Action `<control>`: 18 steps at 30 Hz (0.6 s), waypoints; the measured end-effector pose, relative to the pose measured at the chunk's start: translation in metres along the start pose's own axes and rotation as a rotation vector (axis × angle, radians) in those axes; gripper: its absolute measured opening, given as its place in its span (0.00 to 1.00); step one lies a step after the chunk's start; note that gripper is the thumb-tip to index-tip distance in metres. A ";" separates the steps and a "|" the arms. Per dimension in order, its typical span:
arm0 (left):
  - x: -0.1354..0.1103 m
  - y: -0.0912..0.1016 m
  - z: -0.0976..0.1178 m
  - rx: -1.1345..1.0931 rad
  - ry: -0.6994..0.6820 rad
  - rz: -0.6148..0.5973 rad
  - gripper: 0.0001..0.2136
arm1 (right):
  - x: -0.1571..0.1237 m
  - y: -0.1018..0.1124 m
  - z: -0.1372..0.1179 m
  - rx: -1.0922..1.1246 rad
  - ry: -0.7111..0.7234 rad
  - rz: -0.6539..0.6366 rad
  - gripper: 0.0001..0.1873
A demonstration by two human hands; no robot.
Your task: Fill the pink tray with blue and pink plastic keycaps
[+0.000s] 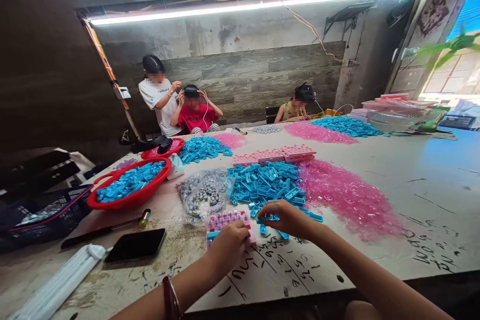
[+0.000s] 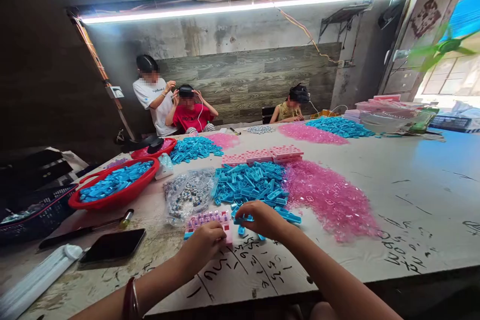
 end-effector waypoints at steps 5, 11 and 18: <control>0.000 -0.006 0.004 0.139 -0.028 -0.027 0.08 | 0.001 0.000 0.000 -0.009 -0.019 -0.004 0.08; 0.000 -0.005 0.005 0.125 -0.012 -0.032 0.07 | 0.002 0.000 -0.002 -0.007 -0.020 -0.009 0.08; 0.001 -0.002 0.003 0.085 0.017 -0.047 0.06 | 0.001 -0.001 -0.002 -0.017 -0.018 -0.021 0.08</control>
Point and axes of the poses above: each hand's wrist, its own x-axis towards the middle knuckle, its own y-axis out of the back of the hand, z = x × y, the point moved 10 cm from there along x, towards the middle knuckle, and after that the axes turned 7 degrees about x, right-handed, at the moved point
